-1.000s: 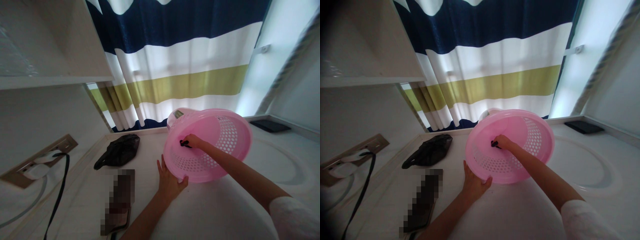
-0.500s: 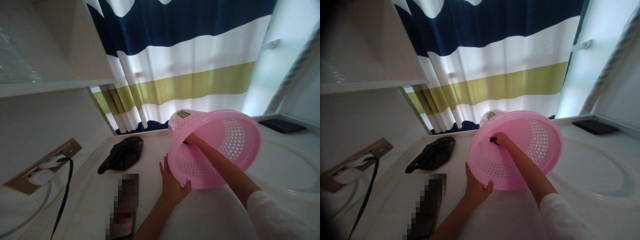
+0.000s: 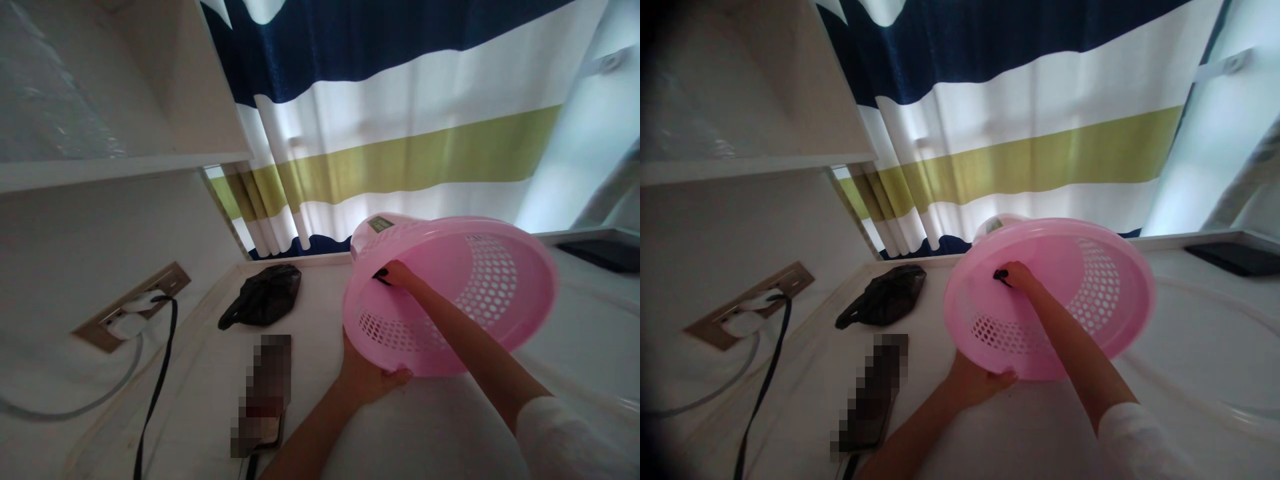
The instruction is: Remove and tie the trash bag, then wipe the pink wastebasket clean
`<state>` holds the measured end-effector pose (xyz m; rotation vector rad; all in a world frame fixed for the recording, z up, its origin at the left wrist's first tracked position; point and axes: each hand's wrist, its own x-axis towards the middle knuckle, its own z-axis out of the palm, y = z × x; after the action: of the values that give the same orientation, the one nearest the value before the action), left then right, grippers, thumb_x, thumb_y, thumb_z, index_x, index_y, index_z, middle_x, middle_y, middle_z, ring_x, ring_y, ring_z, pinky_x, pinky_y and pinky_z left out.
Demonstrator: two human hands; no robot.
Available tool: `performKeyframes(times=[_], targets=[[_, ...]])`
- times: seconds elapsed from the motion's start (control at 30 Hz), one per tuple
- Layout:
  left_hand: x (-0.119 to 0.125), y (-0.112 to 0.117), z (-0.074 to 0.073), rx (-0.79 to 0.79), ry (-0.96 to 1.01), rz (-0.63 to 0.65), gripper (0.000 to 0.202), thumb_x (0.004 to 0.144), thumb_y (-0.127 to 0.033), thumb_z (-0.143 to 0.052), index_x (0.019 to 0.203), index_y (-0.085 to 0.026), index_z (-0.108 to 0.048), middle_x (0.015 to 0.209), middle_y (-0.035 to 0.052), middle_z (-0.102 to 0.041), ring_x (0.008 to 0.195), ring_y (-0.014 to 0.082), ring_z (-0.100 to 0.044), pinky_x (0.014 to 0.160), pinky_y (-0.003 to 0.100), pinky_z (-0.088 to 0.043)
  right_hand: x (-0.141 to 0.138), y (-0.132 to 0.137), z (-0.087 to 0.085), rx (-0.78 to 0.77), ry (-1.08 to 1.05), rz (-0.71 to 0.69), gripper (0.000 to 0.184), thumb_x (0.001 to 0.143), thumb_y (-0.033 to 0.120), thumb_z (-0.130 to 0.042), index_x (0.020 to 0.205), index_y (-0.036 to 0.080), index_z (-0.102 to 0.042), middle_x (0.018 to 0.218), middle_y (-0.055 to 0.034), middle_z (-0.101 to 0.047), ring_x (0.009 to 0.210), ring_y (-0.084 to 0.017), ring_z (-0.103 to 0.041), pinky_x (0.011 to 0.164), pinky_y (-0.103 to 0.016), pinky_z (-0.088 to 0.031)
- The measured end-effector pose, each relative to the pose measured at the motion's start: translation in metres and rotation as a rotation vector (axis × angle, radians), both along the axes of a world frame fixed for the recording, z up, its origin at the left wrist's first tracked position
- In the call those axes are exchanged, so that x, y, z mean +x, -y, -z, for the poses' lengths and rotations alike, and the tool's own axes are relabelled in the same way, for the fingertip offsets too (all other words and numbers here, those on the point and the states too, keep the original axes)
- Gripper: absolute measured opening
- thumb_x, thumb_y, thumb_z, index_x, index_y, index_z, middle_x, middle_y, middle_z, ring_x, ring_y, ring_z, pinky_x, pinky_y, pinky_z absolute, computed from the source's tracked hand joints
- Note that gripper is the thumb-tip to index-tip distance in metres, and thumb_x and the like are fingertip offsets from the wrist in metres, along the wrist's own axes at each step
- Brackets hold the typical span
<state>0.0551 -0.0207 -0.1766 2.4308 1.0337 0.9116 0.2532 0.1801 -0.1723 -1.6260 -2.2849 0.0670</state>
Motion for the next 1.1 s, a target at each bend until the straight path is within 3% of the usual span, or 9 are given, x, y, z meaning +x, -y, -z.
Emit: performKeyframes(times=[0.2, 0.33, 0.67, 0.83, 0.97, 1.1], targets=[[-0.001, 0.003, -0.003, 0.050, -0.103, -0.095, 0.059, 0.067, -0.048, -0.051, 0.118, -0.019, -0.041, 0.123, 0.0084, -0.044, 0.122, 0.0309, -0.025, 0.101, 0.054, -0.016, 0.000, -0.006, 0.007, -0.019, 0.053, -0.051, 0.028, 0.076, 0.034, -0.045, 0.095, 0.025, -0.063, 0.095, -0.0026, -0.063, 0.083, -0.017, -0.056, 0.072, -0.024, -0.039], [-0.002, 0.004, -0.002, 0.060, -0.122, -0.120, 0.057, 0.067, -0.048, -0.050, 0.116, -0.019, -0.043, 0.121, 0.0086, -0.047, 0.121, 0.0300, -0.029, 0.100, 0.053, -0.021, 0.000, 0.003, 0.006, -0.040, 0.070, -0.085, 0.027, 0.073, 0.027, -0.049, 0.096, 0.023, -0.063, 0.094, -0.0037, -0.063, 0.084, -0.018, -0.056, 0.074, -0.025, -0.039], [0.001, 0.003, 0.003, 0.191, -0.152, -0.030, 0.049, 0.075, -0.039, -0.045, 0.119, -0.021, -0.040, 0.125, 0.0076, -0.043, 0.121, 0.0250, -0.030, 0.100, 0.051, -0.019, 0.010, 0.073, -0.012, -0.068, 0.153, -0.254, 0.027, 0.066, 0.019, -0.053, 0.091, 0.020, -0.062, 0.091, -0.0047, -0.063, 0.084, -0.018, -0.055, 0.074, -0.026, -0.038], [0.003, 0.005, 0.003, 0.259, -0.201, -0.079, 0.048, 0.076, -0.038, -0.044, 0.120, -0.021, -0.039, 0.126, 0.0089, -0.041, 0.121, 0.0272, -0.029, 0.099, 0.054, -0.017, 0.019, 0.115, -0.022, -0.081, 0.188, -0.390, 0.024, 0.065, 0.018, -0.052, 0.088, 0.021, -0.062, 0.087, -0.0037, -0.062, 0.081, -0.017, -0.055, 0.073, -0.025, -0.037], [0.004, 0.008, -0.002, 0.264, -0.225, -0.090, 0.048, 0.076, -0.038, -0.043, 0.120, -0.021, -0.038, 0.125, 0.0083, -0.043, 0.121, 0.0269, -0.028, 0.098, 0.053, -0.019, 0.018, 0.135, -0.029, -0.083, 0.199, -0.383, 0.027, 0.065, 0.014, -0.051, 0.089, 0.021, -0.061, 0.086, -0.0040, -0.062, 0.081, -0.017, -0.055, 0.072, -0.025, -0.037], [0.005, 0.008, -0.002, 0.281, -0.226, -0.104, 0.048, 0.075, -0.039, -0.044, 0.120, -0.024, -0.038, 0.126, 0.0073, -0.042, 0.122, 0.0287, -0.025, 0.098, 0.056, -0.014, 0.015, 0.139, -0.029, -0.056, 0.229, -0.356, 0.025, 0.065, 0.013, -0.049, 0.086, 0.020, -0.061, 0.083, -0.0050, -0.062, 0.078, -0.017, -0.055, 0.070, -0.026, -0.037]])
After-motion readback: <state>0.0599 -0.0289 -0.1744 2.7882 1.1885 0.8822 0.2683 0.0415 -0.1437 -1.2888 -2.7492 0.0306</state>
